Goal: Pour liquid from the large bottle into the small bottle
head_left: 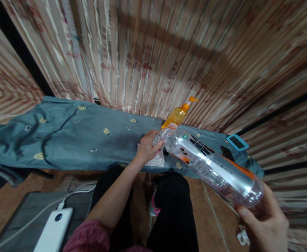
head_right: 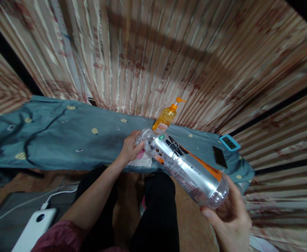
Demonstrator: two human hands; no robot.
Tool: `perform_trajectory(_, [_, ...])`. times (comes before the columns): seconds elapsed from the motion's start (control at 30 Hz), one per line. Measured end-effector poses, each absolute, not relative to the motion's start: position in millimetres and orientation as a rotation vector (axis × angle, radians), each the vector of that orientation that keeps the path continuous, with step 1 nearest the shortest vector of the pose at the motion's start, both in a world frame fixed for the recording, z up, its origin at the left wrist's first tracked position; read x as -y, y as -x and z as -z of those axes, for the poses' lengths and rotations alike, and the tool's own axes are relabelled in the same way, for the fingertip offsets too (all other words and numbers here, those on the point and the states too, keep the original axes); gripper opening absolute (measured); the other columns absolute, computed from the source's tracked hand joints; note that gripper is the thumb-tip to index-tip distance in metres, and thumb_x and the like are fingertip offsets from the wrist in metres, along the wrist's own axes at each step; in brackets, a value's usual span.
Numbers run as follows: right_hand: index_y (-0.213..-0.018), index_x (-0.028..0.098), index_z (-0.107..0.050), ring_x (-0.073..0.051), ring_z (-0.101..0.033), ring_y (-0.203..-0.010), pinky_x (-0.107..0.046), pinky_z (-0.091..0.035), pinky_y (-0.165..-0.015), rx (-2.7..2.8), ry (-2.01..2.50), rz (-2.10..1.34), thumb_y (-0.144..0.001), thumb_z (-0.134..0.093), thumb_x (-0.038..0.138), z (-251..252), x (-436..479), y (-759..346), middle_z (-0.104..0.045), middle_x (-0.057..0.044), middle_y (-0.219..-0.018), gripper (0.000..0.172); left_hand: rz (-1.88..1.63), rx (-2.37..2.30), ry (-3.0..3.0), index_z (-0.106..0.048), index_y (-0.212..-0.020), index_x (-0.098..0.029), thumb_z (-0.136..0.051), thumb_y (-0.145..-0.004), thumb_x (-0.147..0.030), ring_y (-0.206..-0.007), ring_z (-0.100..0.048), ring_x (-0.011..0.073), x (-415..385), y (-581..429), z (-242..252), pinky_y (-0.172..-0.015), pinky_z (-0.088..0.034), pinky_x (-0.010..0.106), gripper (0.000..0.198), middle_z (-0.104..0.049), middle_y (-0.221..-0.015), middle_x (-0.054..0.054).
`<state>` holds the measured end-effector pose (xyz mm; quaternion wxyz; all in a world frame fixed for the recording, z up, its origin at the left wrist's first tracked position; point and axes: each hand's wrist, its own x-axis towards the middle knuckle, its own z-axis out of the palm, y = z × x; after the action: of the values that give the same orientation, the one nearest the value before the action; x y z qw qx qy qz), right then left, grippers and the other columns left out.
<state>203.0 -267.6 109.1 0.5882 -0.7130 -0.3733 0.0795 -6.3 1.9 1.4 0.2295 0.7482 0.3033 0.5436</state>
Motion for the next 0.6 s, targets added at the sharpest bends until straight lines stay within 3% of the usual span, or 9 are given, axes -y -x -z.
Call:
perform_trajectory(0.17, [-0.14,0.018,-0.066,-0.032,-0.073,-0.116,-0.034,-0.063,-0.085,0.876,1.657,-0.204,-0.055,-0.098,0.041,-107.0,267.2,-203.8,-0.072,-0.012,-0.138,0.093,-1.463,-0.867,-2.061,-0.066,-0.112,-0.018,-0.057,-0.1,-0.049,-0.099,-0.071,0.0279,-1.5,6.4,-1.8,-0.089,-0.056,0.04,0.035,-0.074,-0.104,0.011])
perform_trajectory(0.6, [-0.136,0.018,-0.068,-0.031,-0.074,-0.109,-0.033,-0.063,-0.081,0.862,1.657,-0.194,-0.052,-0.099,0.043,-108.5,266.5,-205.1,-0.075,-0.012,-0.132,0.093,-1.468,-0.866,-2.04,-0.066,-0.113,-0.019,-0.056,-0.1,-0.051,-0.1,-0.071,0.0273,-1.5,5.4,-0.7,-0.09,-0.056,0.038,0.036,-0.074,-0.105,0.01])
